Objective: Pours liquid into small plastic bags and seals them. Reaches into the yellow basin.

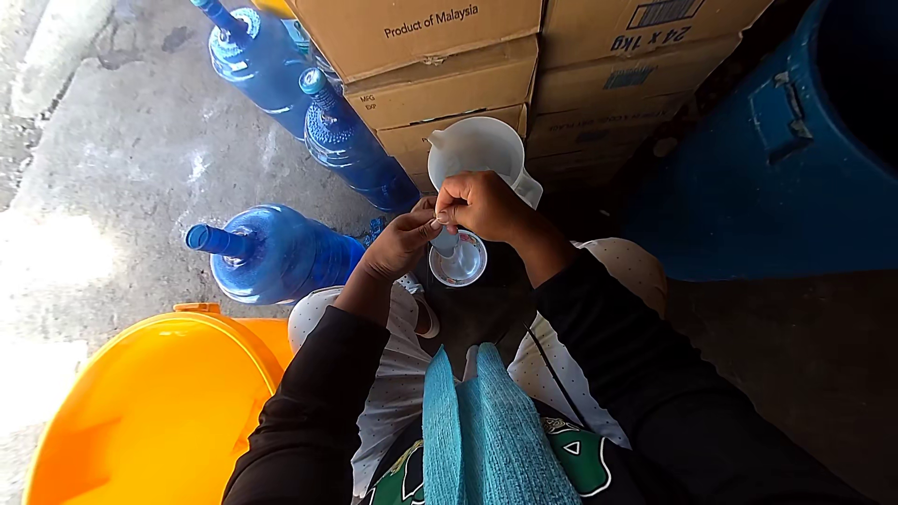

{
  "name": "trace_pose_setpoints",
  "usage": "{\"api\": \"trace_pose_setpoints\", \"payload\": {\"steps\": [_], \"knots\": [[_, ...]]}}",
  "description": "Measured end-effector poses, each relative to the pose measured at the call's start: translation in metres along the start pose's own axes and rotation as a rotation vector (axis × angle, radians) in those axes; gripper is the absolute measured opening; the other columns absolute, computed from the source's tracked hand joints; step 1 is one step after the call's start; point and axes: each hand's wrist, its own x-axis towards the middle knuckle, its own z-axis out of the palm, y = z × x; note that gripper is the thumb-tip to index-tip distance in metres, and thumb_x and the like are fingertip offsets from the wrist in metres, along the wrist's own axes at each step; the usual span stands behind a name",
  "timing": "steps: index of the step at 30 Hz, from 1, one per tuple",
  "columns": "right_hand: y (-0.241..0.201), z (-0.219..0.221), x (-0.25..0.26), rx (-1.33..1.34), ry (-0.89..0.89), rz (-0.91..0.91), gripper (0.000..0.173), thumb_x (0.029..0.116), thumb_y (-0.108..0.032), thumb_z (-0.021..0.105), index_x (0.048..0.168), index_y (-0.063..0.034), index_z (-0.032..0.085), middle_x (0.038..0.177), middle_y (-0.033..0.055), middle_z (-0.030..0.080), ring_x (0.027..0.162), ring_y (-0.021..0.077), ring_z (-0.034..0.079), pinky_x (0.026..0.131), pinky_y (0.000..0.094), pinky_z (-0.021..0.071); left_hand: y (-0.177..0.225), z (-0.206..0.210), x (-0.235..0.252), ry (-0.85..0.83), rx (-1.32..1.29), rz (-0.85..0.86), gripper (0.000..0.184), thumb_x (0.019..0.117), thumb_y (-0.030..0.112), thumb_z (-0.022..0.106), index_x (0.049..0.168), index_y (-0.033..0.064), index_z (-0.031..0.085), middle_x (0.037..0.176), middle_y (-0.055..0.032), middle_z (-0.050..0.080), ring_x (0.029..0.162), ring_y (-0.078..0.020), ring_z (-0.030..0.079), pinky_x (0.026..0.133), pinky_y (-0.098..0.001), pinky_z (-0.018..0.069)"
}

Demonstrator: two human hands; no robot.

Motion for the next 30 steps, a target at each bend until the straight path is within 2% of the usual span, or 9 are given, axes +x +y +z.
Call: {"api": "trace_pose_setpoints", "payload": {"steps": [4, 7, 10, 15, 17, 20, 23, 27, 30], "knots": [[0.004, 0.001, 0.001, 0.007, 0.006, 0.012, 0.009, 0.0942, -0.006, 0.070, 0.093, 0.0021, 0.068, 0.082, 0.0092, 0.067, 0.076, 0.0114, 0.063, 0.073, 0.0260, 0.0527, -0.001, 0.008, 0.000, 0.116, 0.100, 0.063, 0.023, 0.1016, 0.014, 0.051, 0.099, 0.0076, 0.072, 0.123, -0.0012, 0.059, 0.121, -0.0087, 0.052, 0.107, -0.0300, 0.0420], [0.002, -0.003, 0.002, -0.128, -0.097, 0.183, 0.042, 0.0916, -0.035, 0.077, 0.103, 0.0019, 0.063, 0.084, 0.0109, 0.060, 0.076, 0.0220, 0.058, 0.071, 0.0421, 0.0501, -0.002, 0.014, 0.000, 0.208, 0.160, 0.077, 0.022, 0.0999, 0.009, 0.049, 0.096, 0.0063, 0.070, 0.119, -0.0007, 0.058, 0.117, -0.0072, 0.053, 0.104, -0.0276, 0.0438], [-0.001, 0.001, 0.003, -0.302, -0.247, 0.244, 0.051, 0.1000, -0.052, 0.061, 0.093, -0.0023, 0.062, 0.079, 0.0110, 0.061, 0.077, 0.0269, 0.062, 0.069, 0.0493, 0.0483, -0.003, 0.013, -0.001, 0.214, 0.291, 0.072, 0.022, 0.1008, 0.011, 0.051, 0.100, 0.0057, 0.072, 0.119, -0.0020, 0.058, 0.119, -0.0103, 0.051, 0.106, -0.0315, 0.0415], [0.009, 0.007, 0.001, -0.298, -0.206, 0.081, 0.047, 0.1094, -0.034, 0.047, 0.076, -0.0033, 0.059, 0.069, 0.0078, 0.055, 0.069, 0.0227, 0.058, 0.064, 0.0436, 0.0428, 0.005, 0.008, -0.007, 0.096, 0.428, 0.029, 0.025, 0.1027, 0.011, 0.048, 0.093, 0.0049, 0.070, 0.124, -0.0066, 0.053, 0.125, -0.0139, 0.045, 0.109, -0.0345, 0.0362], [0.016, 0.017, -0.001, -0.217, -0.079, -0.018, 0.041, 0.1066, -0.023, 0.050, 0.073, -0.0003, 0.057, 0.066, 0.0094, 0.054, 0.065, 0.0225, 0.056, 0.062, 0.0420, 0.0421, 0.002, 0.004, -0.008, 0.078, 0.414, 0.049, 0.026, 0.1038, 0.015, 0.046, 0.096, 0.0073, 0.069, 0.125, -0.0051, 0.049, 0.126, -0.0117, 0.044, 0.108, -0.0302, 0.0370], [0.012, 0.030, -0.003, -0.115, 0.092, -0.030, 0.036, 0.1016, -0.014, 0.053, 0.068, -0.0002, 0.054, 0.063, 0.0074, 0.049, 0.060, 0.0184, 0.050, 0.057, 0.0363, 0.0390, -0.007, -0.001, -0.009, 0.084, 0.368, 0.056, 0.028, 0.1050, 0.023, 0.047, 0.111, 0.0082, 0.070, 0.130, -0.0035, 0.046, 0.129, -0.0100, 0.041, 0.109, -0.0283, 0.0361], [0.006, 0.038, -0.005, -0.026, 0.198, 0.029, 0.036, 0.0985, -0.011, 0.054, 0.064, -0.0038, 0.049, 0.060, 0.0025, 0.044, 0.056, 0.0114, 0.044, 0.054, 0.0293, 0.0346, -0.011, -0.004, -0.009, 0.095, 0.399, 0.078, 0.027, 0.1047, 0.024, 0.050, 0.109, 0.0082, 0.071, 0.130, -0.0038, 0.046, 0.130, -0.0108, 0.040, 0.110, -0.0299, 0.0357], [-0.005, 0.042, -0.009, 0.029, 0.265, 0.098, 0.037, 0.0985, -0.010, 0.055, 0.063, -0.0048, 0.047, 0.060, 0.0013, 0.042, 0.056, 0.0101, 0.043, 0.054, 0.0286, 0.0346, -0.018, 0.004, -0.006, 0.225, 0.556, 0.239, 0.025, 0.1038, 0.021, 0.052, 0.097, 0.0087, 0.073, 0.126, -0.0047, 0.049, 0.126, -0.0129, 0.041, 0.110, -0.0352, 0.0308], [-0.007, 0.036, -0.013, 0.027, 0.256, -0.066, 0.035, 0.0984, -0.011, 0.056, 0.064, -0.0040, 0.051, 0.059, 0.0016, 0.045, 0.054, 0.0086, 0.043, 0.053, 0.0260, 0.0343, -0.010, 0.016, -0.010, 0.326, 0.662, 0.439, 0.026, 0.1046, 0.014, 0.053, 0.096, 0.0002, 0.074, 0.119, -0.0123, 0.067, 0.133, -0.0219, 0.050, 0.117, -0.0406, 0.0301]]}}
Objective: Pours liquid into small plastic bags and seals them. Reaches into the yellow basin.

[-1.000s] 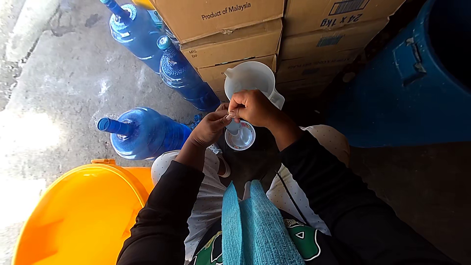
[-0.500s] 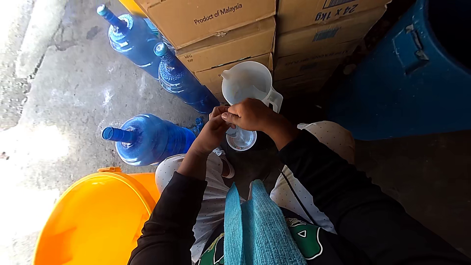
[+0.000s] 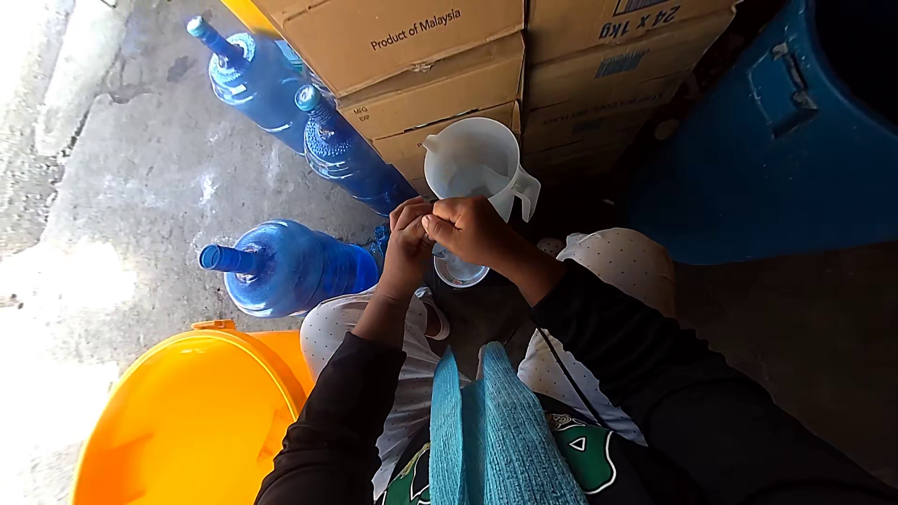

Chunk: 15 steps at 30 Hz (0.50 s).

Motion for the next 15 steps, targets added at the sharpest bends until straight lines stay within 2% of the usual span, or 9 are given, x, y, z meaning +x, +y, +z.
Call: {"api": "trace_pose_setpoints", "payload": {"steps": [2, 4, 5, 7, 8, 10, 11, 13, 15], "knots": [[-0.002, -0.019, 0.004, 0.158, -0.094, -0.107, 0.032, 0.1017, -0.015, 0.058, 0.072, -0.0011, 0.061, 0.064, 0.0000, 0.053, 0.060, 0.0028, 0.049, 0.057, 0.0206, 0.0397, 0.019, -0.007, 0.003, 0.020, -0.078, 0.027, 0.025, 0.1062, 0.014, 0.052, 0.098, -0.0002, 0.071, 0.116, -0.0093, 0.070, 0.133, -0.0208, 0.053, 0.117, -0.0385, 0.0359], [0.004, -0.033, 0.008, 0.423, -0.162, -0.103, 0.025, 0.0991, -0.024, 0.064, 0.085, -0.0043, 0.058, 0.076, -0.0036, 0.060, 0.071, -0.0007, 0.057, 0.066, 0.0180, 0.0485, 0.035, -0.016, 0.011, 0.030, -0.244, 0.054, 0.024, 0.1079, 0.021, 0.051, 0.098, 0.0145, 0.072, 0.115, 0.0030, 0.071, 0.131, -0.0142, 0.056, 0.116, -0.0374, 0.0403], [0.010, -0.038, 0.009, 0.533, -0.219, -0.054, 0.027, 0.0928, -0.029, 0.070, 0.097, -0.0062, 0.055, 0.088, -0.0030, 0.060, 0.082, 0.0021, 0.060, 0.072, 0.0204, 0.0522, 0.044, -0.021, 0.017, 0.018, -0.319, 0.077, 0.025, 0.1086, 0.023, 0.050, 0.098, 0.0194, 0.072, 0.113, 0.0057, 0.072, 0.131, -0.0150, 0.056, 0.118, -0.0403, 0.0386], [0.022, -0.041, 0.012, 0.704, -0.401, 0.053, 0.065, 0.0784, -0.023, 0.079, 0.131, -0.0016, 0.047, 0.125, 0.0091, 0.061, 0.116, 0.0154, 0.060, 0.095, 0.0326, 0.0536, 0.060, -0.032, 0.031, -0.014, -0.420, 0.121, 0.026, 0.1092, 0.026, 0.048, 0.099, 0.0248, 0.072, 0.110, 0.0079, 0.073, 0.130, -0.0162, 0.058, 0.121, -0.0432, 0.0357], [0.026, -0.039, 0.013, 0.800, -0.514, 0.096, 0.078, 0.0743, -0.013, 0.079, 0.141, 0.0013, 0.042, 0.136, 0.0129, 0.058, 0.125, 0.0177, 0.057, 0.103, 0.0356, 0.0510, 0.067, -0.035, 0.037, -0.021, -0.465, 0.131, 0.026, 0.1087, 0.026, 0.049, 0.101, 0.0264, 0.073, 0.109, 0.0089, 0.073, 0.128, -0.0152, 0.059, 0.120, -0.0423, 0.0372], [0.028, -0.028, 0.016, 0.943, -0.694, 0.188, 0.072, 0.0756, 0.008, 0.073, 0.141, 0.0033, 0.043, 0.128, 0.0115, 0.062, 0.117, 0.0138, 0.063, 0.099, 0.0313, 0.0542, 0.075, -0.038, 0.046, -0.008, -0.557, 0.105, 0.025, 0.1075, 0.023, 0.051, 0.100, 0.0255, 0.075, 0.106, 0.0073, 0.074, 0.125, -0.0155, 0.062, 0.117, -0.0414, 0.0400], [0.025, -0.025, 0.016, 0.910, -0.689, 0.229, 0.065, 0.0767, 0.013, 0.073, 0.137, 0.0040, 0.048, 0.121, 0.0099, 0.066, 0.110, 0.0111, 0.066, 0.095, 0.0281, 0.0563, 0.078, -0.039, 0.047, 0.028, -0.584, 0.054, 0.026, 0.1069, 0.020, 0.051, 0.098, 0.0246, 0.075, 0.103, 0.0064, 0.074, 0.121, -0.0152, 0.063, 0.115, -0.0404, 0.0425], [0.012, -0.019, 0.012, 0.595, -0.483, 0.227, 0.056, 0.0753, 0.005, 0.083, 0.125, 0.0044, 0.058, 0.106, 0.0087, 0.069, 0.093, 0.0083, 0.068, 0.084, 0.0245, 0.0578, 0.084, -0.035, 0.047, 0.182, -0.584, -0.102, 0.030, 0.1064, 0.013, 0.048, 0.091, 0.0231, 0.071, 0.094, 0.0067, 0.074, 0.109, -0.0125, 0.068, 0.108, -0.0380, 0.0483], [-0.004, 0.000, -0.001, 0.134, -0.180, 0.159, 0.056, 0.0755, -0.014, 0.089, 0.120, 0.0056, 0.061, 0.097, 0.0158, 0.067, 0.084, 0.0212, 0.064, 0.077, 0.0377, 0.0549, 0.089, -0.027, 0.048, 0.383, -0.519, -0.259, 0.032, 0.1048, 0.004, 0.042, 0.084, 0.0211, 0.060, 0.083, 0.0088, 0.068, 0.094, -0.0085, 0.068, 0.098, -0.0341, 0.0537]]}}
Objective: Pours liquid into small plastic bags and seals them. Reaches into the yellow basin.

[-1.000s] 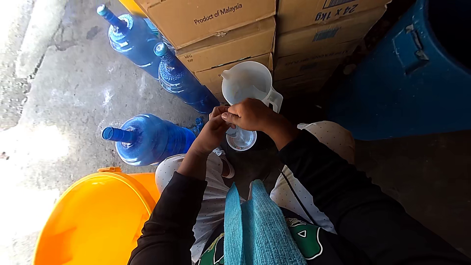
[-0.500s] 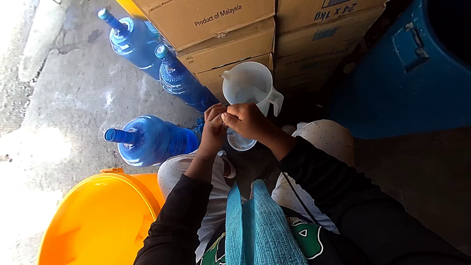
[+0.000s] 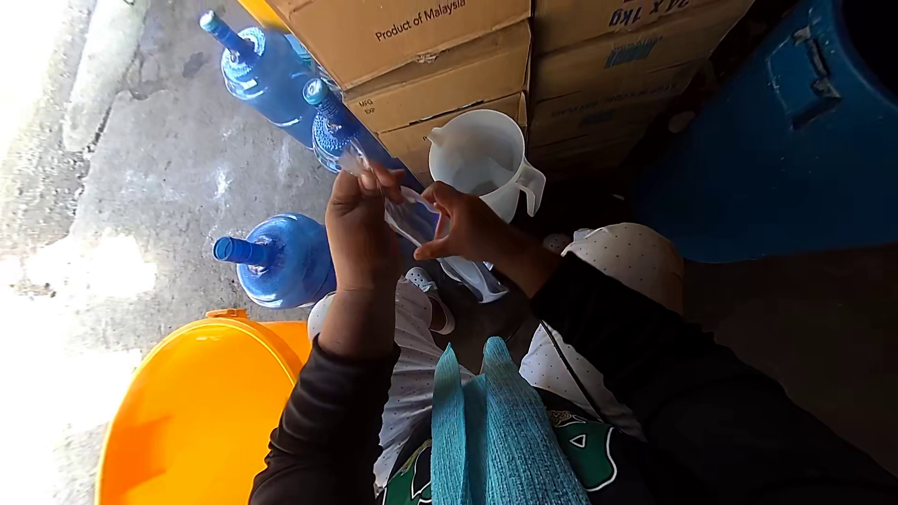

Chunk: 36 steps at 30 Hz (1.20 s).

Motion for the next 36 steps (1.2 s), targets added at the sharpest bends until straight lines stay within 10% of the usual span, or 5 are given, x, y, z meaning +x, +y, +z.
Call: {"api": "trace_pose_setpoints", "payload": {"steps": [4, 10, 17, 22, 36], "knots": [[0.009, 0.044, -0.013, -0.203, 0.403, 0.003, 0.059, 0.0707, -0.021, 0.090, 0.113, 0.0089, 0.061, 0.106, 0.0267, 0.065, 0.099, 0.0389, 0.066, 0.086, 0.0484, 0.0560, -0.014, 0.020, -0.004, 0.268, -0.016, -0.062, 0.031, 0.1024, -0.003, 0.037, 0.083, 0.0177, 0.049, 0.078, 0.0077, 0.061, 0.077, -0.0066, 0.063, 0.078, -0.0274, 0.0567], [0.022, -0.025, -0.009, 0.474, -0.368, 0.118, 0.093, 0.0778, -0.001, 0.070, 0.158, -0.0022, 0.023, 0.149, 0.0203, 0.047, 0.132, 0.0212, 0.052, 0.106, 0.0368, 0.0476, -0.021, -0.011, 0.005, -0.281, -0.202, -0.019, 0.034, 0.1062, 0.016, 0.045, 0.086, 0.0287, 0.070, 0.078, 0.0115, 0.068, 0.084, -0.0064, 0.067, 0.096, -0.0361, 0.0540], [0.013, 0.026, -0.013, -0.116, 0.227, 0.134, 0.065, 0.0689, -0.022, 0.093, 0.117, 0.0085, 0.063, 0.108, 0.0248, 0.062, 0.101, 0.0378, 0.061, 0.090, 0.0515, 0.0514, -0.033, 0.015, -0.002, 0.126, 0.356, 0.146, 0.017, 0.1033, 0.001, 0.044, 0.095, 0.0071, 0.058, 0.084, 0.0088, 0.062, 0.078, -0.0012, 0.063, 0.079, -0.0247, 0.0564], [0.027, -0.012, -0.008, 0.412, -0.265, 0.049, 0.095, 0.0701, 0.003, 0.081, 0.151, 0.0012, 0.032, 0.154, 0.0206, 0.042, 0.139, 0.0205, 0.047, 0.113, 0.0331, 0.0431, -0.025, -0.014, 0.007, -0.368, -0.178, 0.004, 0.030, 0.1054, 0.016, 0.048, 0.087, 0.0283, 0.068, 0.075, 0.0123, 0.065, 0.079, -0.0070, 0.067, 0.092, -0.0389, 0.0569], [0.030, -0.031, -0.003, 0.374, -0.397, 0.109, 0.075, 0.0828, 0.009, 0.072, 0.150, 0.0024, 0.039, 0.140, 0.0182, 0.056, 0.122, 0.0157, 0.060, 0.103, 0.0290, 0.0509, -0.042, -0.016, 0.002, -0.439, -0.033, 0.070, 0.026, 0.1063, 0.016, 0.050, 0.093, 0.0263, 0.070, 0.083, 0.0133, 0.067, 0.086, -0.0038, 0.065, 0.099, -0.0359, 0.0527]]}}
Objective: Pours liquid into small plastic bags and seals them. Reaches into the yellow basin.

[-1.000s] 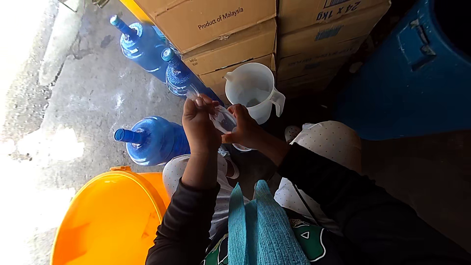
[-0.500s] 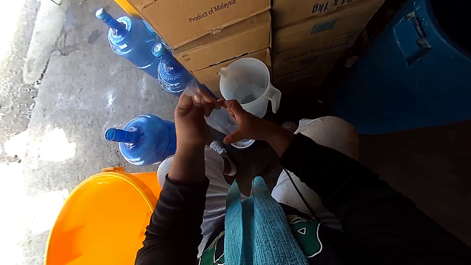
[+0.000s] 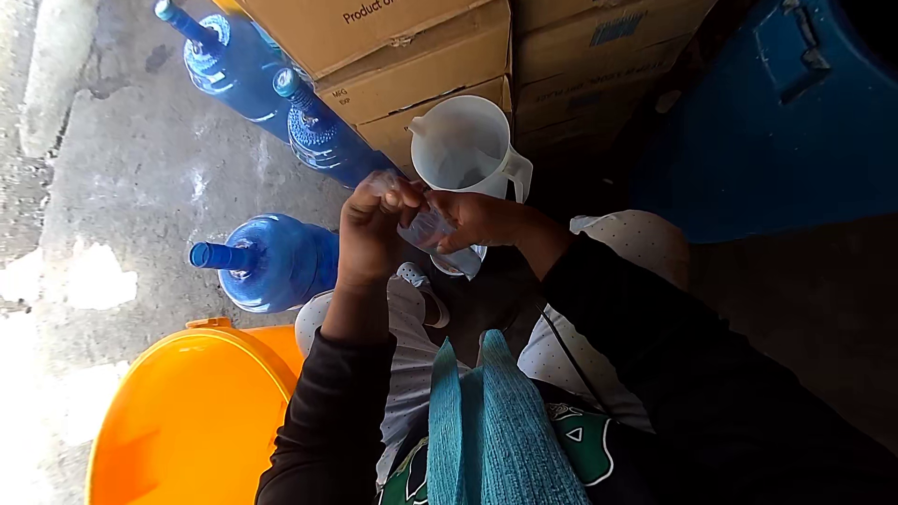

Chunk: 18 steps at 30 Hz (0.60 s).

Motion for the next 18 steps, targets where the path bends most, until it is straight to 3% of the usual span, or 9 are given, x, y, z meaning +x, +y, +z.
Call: {"api": "trace_pose_setpoints", "payload": {"steps": [3, 5, 8, 10, 11, 13, 14, 16, 18], "knots": [[0.003, 0.018, 0.008, -0.408, 0.311, -0.025, 0.073, 0.0763, -0.017, 0.091, 0.136, 0.0056, 0.055, 0.127, 0.0236, 0.061, 0.109, 0.0288, 0.062, 0.094, 0.0409, 0.0517, -0.004, 0.025, -0.002, 0.274, 0.368, 0.038, 0.020, 0.1034, 0.002, 0.048, 0.093, 0.0116, 0.063, 0.085, 0.0116, 0.065, 0.079, 0.0019, 0.061, 0.077, -0.0204, 0.0533], [0.008, 0.024, 0.012, -0.492, 0.360, -0.011, 0.077, 0.0696, -0.022, 0.094, 0.130, 0.0067, 0.056, 0.125, 0.0269, 0.059, 0.114, 0.0361, 0.061, 0.096, 0.0469, 0.0510, -0.005, 0.037, -0.001, 0.390, 0.254, -0.039, 0.028, 0.1035, 0.000, 0.041, 0.089, 0.0162, 0.058, 0.081, 0.0121, 0.063, 0.077, 0.0005, 0.061, 0.075, -0.0202, 0.0533], [0.005, 0.009, 0.004, -0.335, 0.100, 0.096, 0.086, 0.0741, -0.004, 0.089, 0.145, 0.0072, 0.042, 0.148, 0.0292, 0.044, 0.136, 0.0354, 0.048, 0.112, 0.0447, 0.0409, -0.009, 0.019, -0.008, 0.135, -0.051, -0.107, 0.034, 0.1062, 0.011, 0.044, 0.088, 0.0273, 0.066, 0.084, 0.0132, 0.067, 0.083, -0.0031, 0.064, 0.087, -0.0276, 0.0550], [0.011, -0.002, 0.005, -0.229, -0.043, 0.128, 0.087, 0.0770, 0.008, 0.079, 0.152, 0.0049, 0.035, 0.149, 0.0243, 0.047, 0.136, 0.0276, 0.049, 0.113, 0.0372, 0.0411, -0.011, 0.000, -0.007, -0.091, -0.079, -0.081, 0.028, 0.1059, 0.015, 0.050, 0.091, 0.0277, 0.070, 0.085, 0.0126, 0.067, 0.087, -0.0045, 0.065, 0.097, -0.0332, 0.0527], [0.015, -0.002, 0.008, -0.227, -0.032, 0.134, 0.085, 0.0788, 0.008, 0.078, 0.153, 0.0044, 0.036, 0.144, 0.0235, 0.053, 0.131, 0.0266, 0.055, 0.110, 0.0372, 0.0444, -0.010, -0.002, -0.006, -0.100, 0.000, -0.066, 0.026, 0.1059, 0.015, 0.051, 0.092, 0.0253, 0.070, 0.085, 0.0124, 0.067, 0.088, -0.0033, 0.064, 0.097, -0.0322, 0.0522], [0.022, 0.006, 0.014, -0.353, 0.135, 0.101, 0.078, 0.0805, -0.005, 0.085, 0.146, 0.0066, 0.045, 0.133, 0.0265, 0.061, 0.121, 0.0324, 0.061, 0.105, 0.0451, 0.0465, -0.010, 0.006, -0.006, 0.080, 0.340, -0.024, 0.019, 0.1032, 0.007, 0.052, 0.093, 0.0120, 0.067, 0.086, 0.0096, 0.067, 0.083, 0.0006, 0.062, 0.084, -0.0240, 0.0530], [0.028, 0.014, 0.018, -0.420, 0.256, 0.051, 0.073, 0.0763, -0.011, 0.089, 0.137, 0.0075, 0.052, 0.124, 0.0265, 0.064, 0.115, 0.0343, 0.063, 0.101, 0.0478, 0.0496, -0.011, 0.014, -0.006, 0.196, 0.454, -0.034, 0.017, 0.1018, 0.004, 0.052, 0.094, 0.0044, 0.067, 0.085, 0.0059, 0.067, 0.081, -0.0003, 0.061, 0.081, -0.0227, 0.0522], [0.038, 0.027, 0.023, -0.496, 0.427, -0.042, 0.076, 0.0663, -0.018, 0.094, 0.126, 0.0096, 0.057, 0.118, 0.0275, 0.063, 0.112, 0.0373, 0.064, 0.097, 0.0485, 0.0518, -0.013, 0.027, -0.004, 0.358, 0.382, -0.104, 0.019, 0.1024, 0.001, 0.047, 0.093, 0.0088, 0.062, 0.082, 0.0091, 0.064, 0.077, 0.0006, 0.061, 0.077, -0.0206, 0.0535], [0.042, 0.026, 0.022, -0.464, 0.388, -0.037, 0.089, 0.0646, -0.017, 0.096, 0.136, 0.0095, 0.051, 0.130, 0.0294, 0.058, 0.121, 0.0389, 0.059, 0.103, 0.0478, 0.0489, -0.014, 0.024, -0.005, 0.348, 0.079, -0.169, 0.031, 0.1044, 0.002, 0.040, 0.087, 0.0196, 0.059, 0.079, 0.0112, 0.065, 0.077, -0.0025, 0.063, 0.080, -0.0244, 0.0548]]}}
